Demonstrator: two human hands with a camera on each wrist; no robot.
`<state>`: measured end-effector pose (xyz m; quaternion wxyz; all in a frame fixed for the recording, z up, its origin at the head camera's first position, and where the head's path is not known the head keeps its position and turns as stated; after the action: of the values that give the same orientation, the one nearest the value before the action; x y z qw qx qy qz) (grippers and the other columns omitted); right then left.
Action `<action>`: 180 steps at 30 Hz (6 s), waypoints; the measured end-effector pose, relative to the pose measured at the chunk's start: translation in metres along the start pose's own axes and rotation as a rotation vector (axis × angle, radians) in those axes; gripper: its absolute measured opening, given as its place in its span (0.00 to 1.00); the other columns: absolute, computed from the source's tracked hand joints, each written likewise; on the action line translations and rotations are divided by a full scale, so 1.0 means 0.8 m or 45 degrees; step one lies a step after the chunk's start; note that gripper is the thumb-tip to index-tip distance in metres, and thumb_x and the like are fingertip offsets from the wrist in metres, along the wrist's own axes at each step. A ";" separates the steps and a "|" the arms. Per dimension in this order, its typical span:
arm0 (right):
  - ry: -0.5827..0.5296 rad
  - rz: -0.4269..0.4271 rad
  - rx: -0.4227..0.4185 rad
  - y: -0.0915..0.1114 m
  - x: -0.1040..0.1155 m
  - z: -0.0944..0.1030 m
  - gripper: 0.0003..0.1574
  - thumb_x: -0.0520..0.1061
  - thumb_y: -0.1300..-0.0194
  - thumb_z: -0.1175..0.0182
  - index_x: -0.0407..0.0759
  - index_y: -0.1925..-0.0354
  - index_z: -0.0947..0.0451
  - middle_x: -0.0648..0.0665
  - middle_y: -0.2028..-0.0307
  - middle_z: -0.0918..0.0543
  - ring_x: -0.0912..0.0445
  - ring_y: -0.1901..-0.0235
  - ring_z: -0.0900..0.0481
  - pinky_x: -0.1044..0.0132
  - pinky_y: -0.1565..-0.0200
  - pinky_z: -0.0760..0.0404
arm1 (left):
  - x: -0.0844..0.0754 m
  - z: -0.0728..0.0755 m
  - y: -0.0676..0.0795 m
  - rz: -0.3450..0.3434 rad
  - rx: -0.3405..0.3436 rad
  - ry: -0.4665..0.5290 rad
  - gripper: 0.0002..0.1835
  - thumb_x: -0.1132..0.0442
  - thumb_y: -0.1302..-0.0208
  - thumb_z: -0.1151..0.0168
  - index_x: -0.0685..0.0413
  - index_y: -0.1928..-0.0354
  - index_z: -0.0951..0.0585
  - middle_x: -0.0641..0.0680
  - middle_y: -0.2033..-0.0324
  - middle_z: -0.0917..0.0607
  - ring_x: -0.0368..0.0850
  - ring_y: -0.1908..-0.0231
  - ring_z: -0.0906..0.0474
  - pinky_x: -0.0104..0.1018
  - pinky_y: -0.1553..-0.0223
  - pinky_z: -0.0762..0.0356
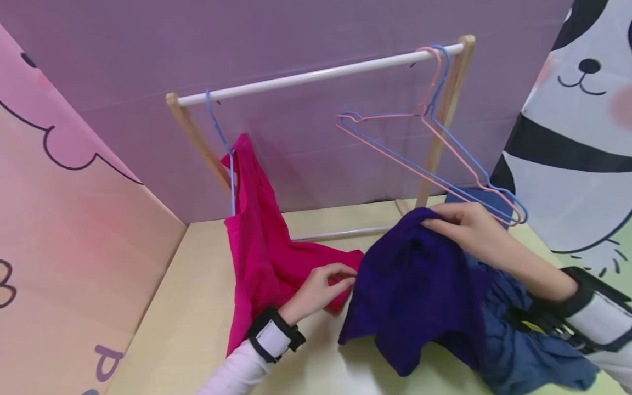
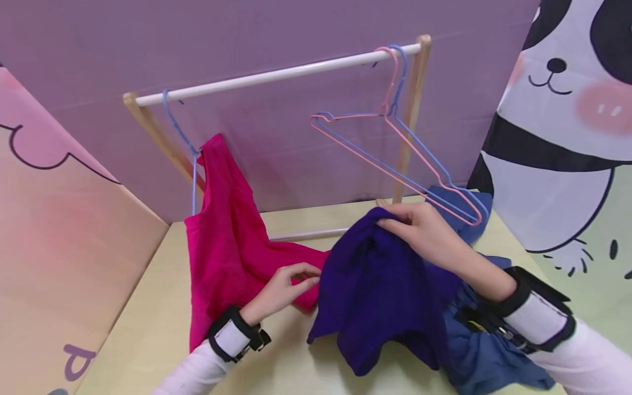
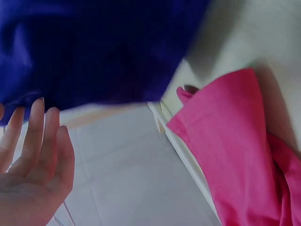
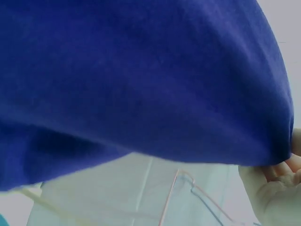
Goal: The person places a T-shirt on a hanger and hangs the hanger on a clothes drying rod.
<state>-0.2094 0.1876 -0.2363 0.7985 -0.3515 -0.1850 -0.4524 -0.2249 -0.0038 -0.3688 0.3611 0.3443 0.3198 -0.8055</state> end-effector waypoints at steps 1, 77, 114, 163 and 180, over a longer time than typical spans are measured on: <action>-0.012 -0.023 0.014 -0.004 0.000 -0.004 0.06 0.39 0.39 0.46 0.41 0.65 0.22 0.57 0.86 0.40 0.63 0.86 0.41 0.69 0.82 0.40 | 0.002 0.003 0.000 0.008 -0.018 0.001 0.08 0.65 0.42 0.43 0.58 0.61 0.19 0.51 0.65 0.17 0.41 0.66 0.24 0.33 0.63 0.26; 0.046 0.024 0.641 0.129 -0.154 -0.191 0.04 0.39 0.43 0.43 0.40 0.70 0.22 0.54 0.73 0.21 0.67 0.74 0.26 0.69 0.74 0.27 | 0.064 -0.087 0.047 -0.233 0.508 -0.540 0.05 0.64 0.42 0.42 0.53 0.65 0.19 0.46 0.67 0.19 0.31 0.64 0.25 0.18 0.60 0.33; -0.212 -0.023 0.270 0.052 -0.066 -0.067 0.05 0.38 0.38 0.48 0.38 0.64 0.25 0.57 0.75 0.25 0.67 0.77 0.32 0.70 0.77 0.32 | -0.005 0.067 0.007 0.063 -0.023 0.096 0.07 0.61 0.38 0.46 0.57 0.66 0.22 0.50 0.72 0.21 0.37 0.71 0.28 0.28 0.65 0.31; 0.779 0.265 -0.479 0.006 -0.009 0.084 0.23 0.32 0.58 0.33 0.32 0.59 0.26 0.38 0.73 0.26 0.47 0.75 0.26 0.56 0.77 0.29 | -0.033 0.075 0.023 -0.305 -0.135 -0.135 0.10 0.68 0.49 0.36 0.59 0.63 0.18 0.51 0.67 0.16 0.39 0.63 0.21 0.29 0.59 0.26; 0.477 -0.102 -0.501 -0.029 -0.071 0.085 0.12 0.36 0.41 0.46 0.30 0.59 0.25 0.31 0.71 0.22 0.54 0.77 0.24 0.72 0.76 0.33 | -0.032 0.070 0.027 -0.331 -0.060 -0.164 0.09 0.67 0.51 0.35 0.56 0.64 0.17 0.47 0.72 0.18 0.32 0.76 0.32 0.25 0.75 0.32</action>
<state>-0.2572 0.2625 -0.2152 0.7166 -0.4023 0.0436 -0.5680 -0.2127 -0.0490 -0.3228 0.2816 0.2391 0.3565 -0.8582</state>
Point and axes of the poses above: each hand's wrist, its own y-axis away from the middle knuckle, its own z-axis out of the back of the hand, x = y × z, the point moved 9 cm from there along -y, towards the middle knuckle
